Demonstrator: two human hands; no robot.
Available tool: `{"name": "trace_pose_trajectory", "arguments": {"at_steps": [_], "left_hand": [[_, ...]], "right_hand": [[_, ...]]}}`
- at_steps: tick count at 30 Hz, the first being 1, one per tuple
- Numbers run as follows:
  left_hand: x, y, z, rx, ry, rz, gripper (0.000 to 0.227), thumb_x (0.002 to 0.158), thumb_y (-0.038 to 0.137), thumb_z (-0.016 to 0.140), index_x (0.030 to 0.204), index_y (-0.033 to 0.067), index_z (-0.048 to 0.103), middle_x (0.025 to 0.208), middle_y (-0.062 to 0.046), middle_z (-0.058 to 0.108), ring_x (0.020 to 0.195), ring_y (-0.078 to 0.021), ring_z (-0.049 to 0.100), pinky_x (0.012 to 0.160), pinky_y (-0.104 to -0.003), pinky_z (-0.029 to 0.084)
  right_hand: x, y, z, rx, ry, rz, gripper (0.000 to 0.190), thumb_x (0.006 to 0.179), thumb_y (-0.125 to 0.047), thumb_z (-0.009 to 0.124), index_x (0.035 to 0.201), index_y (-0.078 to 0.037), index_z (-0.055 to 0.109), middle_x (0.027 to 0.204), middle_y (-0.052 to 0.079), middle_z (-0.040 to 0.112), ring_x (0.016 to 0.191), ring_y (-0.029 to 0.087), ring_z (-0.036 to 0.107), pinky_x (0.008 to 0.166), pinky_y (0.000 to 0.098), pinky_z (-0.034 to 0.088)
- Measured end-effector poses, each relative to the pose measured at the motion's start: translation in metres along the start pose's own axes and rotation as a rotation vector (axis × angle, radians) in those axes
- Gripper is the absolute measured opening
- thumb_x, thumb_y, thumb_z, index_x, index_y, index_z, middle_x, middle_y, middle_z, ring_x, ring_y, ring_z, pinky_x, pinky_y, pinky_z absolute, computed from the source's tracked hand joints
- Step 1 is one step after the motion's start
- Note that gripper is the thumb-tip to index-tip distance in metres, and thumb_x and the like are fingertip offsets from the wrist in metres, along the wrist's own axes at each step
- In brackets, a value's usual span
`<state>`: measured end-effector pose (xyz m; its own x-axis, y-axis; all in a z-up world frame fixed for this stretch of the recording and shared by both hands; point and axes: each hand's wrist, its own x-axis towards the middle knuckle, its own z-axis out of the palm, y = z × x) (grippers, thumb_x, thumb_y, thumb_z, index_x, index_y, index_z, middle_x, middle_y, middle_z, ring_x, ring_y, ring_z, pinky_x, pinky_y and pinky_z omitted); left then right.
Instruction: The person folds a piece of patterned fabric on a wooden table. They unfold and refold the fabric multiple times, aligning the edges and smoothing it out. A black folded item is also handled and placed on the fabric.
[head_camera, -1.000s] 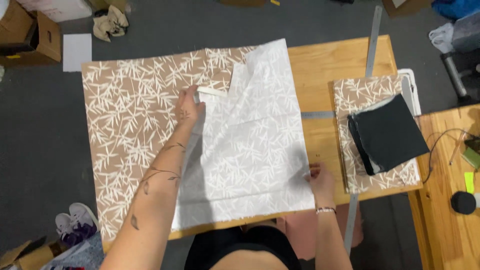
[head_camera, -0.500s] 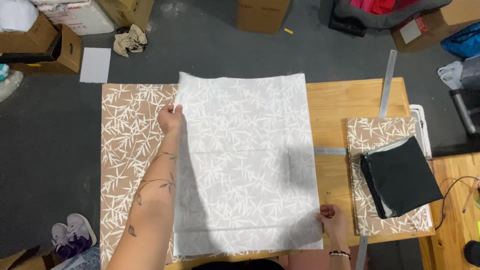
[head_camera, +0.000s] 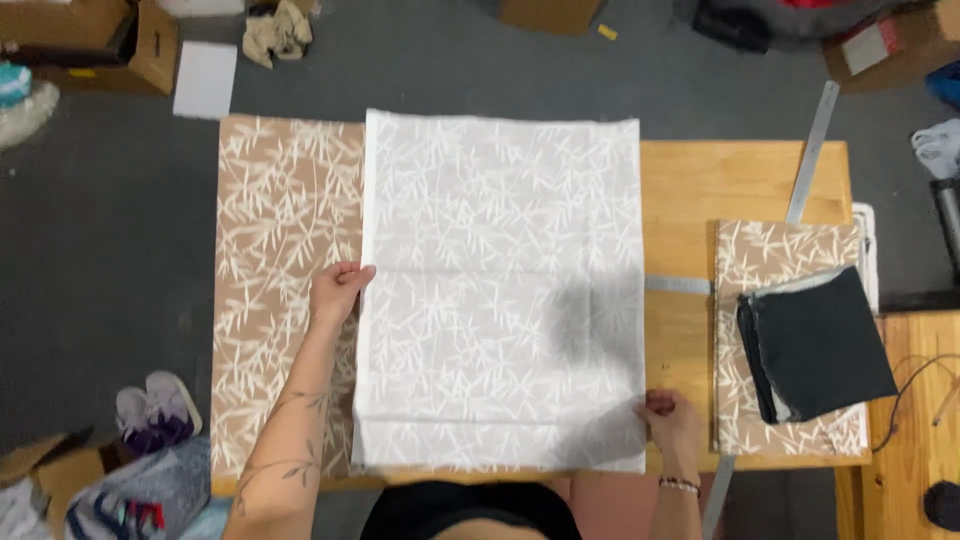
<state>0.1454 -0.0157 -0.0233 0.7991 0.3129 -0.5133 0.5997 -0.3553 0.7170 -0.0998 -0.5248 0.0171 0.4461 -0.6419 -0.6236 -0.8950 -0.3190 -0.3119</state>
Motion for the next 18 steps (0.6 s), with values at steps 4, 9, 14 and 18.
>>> {"name": "trace_pose_trajectory", "arguments": {"at_steps": [4, 9, 14, 18], "left_hand": [[-0.058, -0.028, -0.027, -0.075, -0.139, -0.114, 0.034, 0.081, 0.029, 0.082, 0.110, 0.0118, 0.074, 0.070, 0.004, 0.062, 0.067, -0.0096, 0.060, 0.067, -0.026, 0.051], [-0.099, -0.090, -0.035, -0.065, -0.201, -0.161, 0.045, 0.081, 0.021, 0.085, 0.117, -0.0018, 0.070, 0.096, -0.016, 0.075, 0.079, -0.0236, 0.069, 0.074, -0.036, 0.054], [-0.110, -0.147, -0.043, -0.023, -0.339, -0.144, 0.029, 0.072, 0.011, 0.089, 0.095, 0.0015, 0.073, 0.082, -0.007, 0.071, 0.071, -0.0165, 0.063, 0.066, -0.027, 0.051], [-0.128, -0.175, -0.050, 0.148, -0.407, -0.130, 0.033, 0.067, 0.015, 0.092, 0.092, 0.0010, 0.076, 0.082, -0.013, 0.074, 0.071, -0.0205, 0.065, 0.067, -0.031, 0.052]], "right_hand": [[-0.004, 0.007, 0.005, 0.087, 0.034, -0.060, 0.027, 0.083, -0.020, 0.084, 0.104, -0.009, 0.072, 0.090, 0.005, 0.071, 0.082, 0.021, 0.064, 0.078, 0.0337, 0.053], [0.005, 0.037, 0.015, 0.100, 0.076, -0.144, 0.047, 0.072, -0.027, 0.092, 0.112, -0.012, 0.073, 0.085, 0.004, 0.073, 0.079, 0.016, 0.069, 0.075, 0.0327, 0.054], [-0.015, 0.042, 0.009, 0.081, 0.047, -0.165, 0.048, 0.070, -0.030, 0.095, 0.108, -0.009, 0.073, 0.085, 0.006, 0.073, 0.079, 0.022, 0.071, 0.070, 0.0375, 0.057], [-0.012, 0.067, 0.006, 0.035, 0.037, -0.158, 0.049, 0.069, -0.033, 0.095, 0.107, -0.009, 0.073, 0.087, 0.007, 0.074, 0.085, 0.023, 0.072, 0.073, 0.0397, 0.057]]}}
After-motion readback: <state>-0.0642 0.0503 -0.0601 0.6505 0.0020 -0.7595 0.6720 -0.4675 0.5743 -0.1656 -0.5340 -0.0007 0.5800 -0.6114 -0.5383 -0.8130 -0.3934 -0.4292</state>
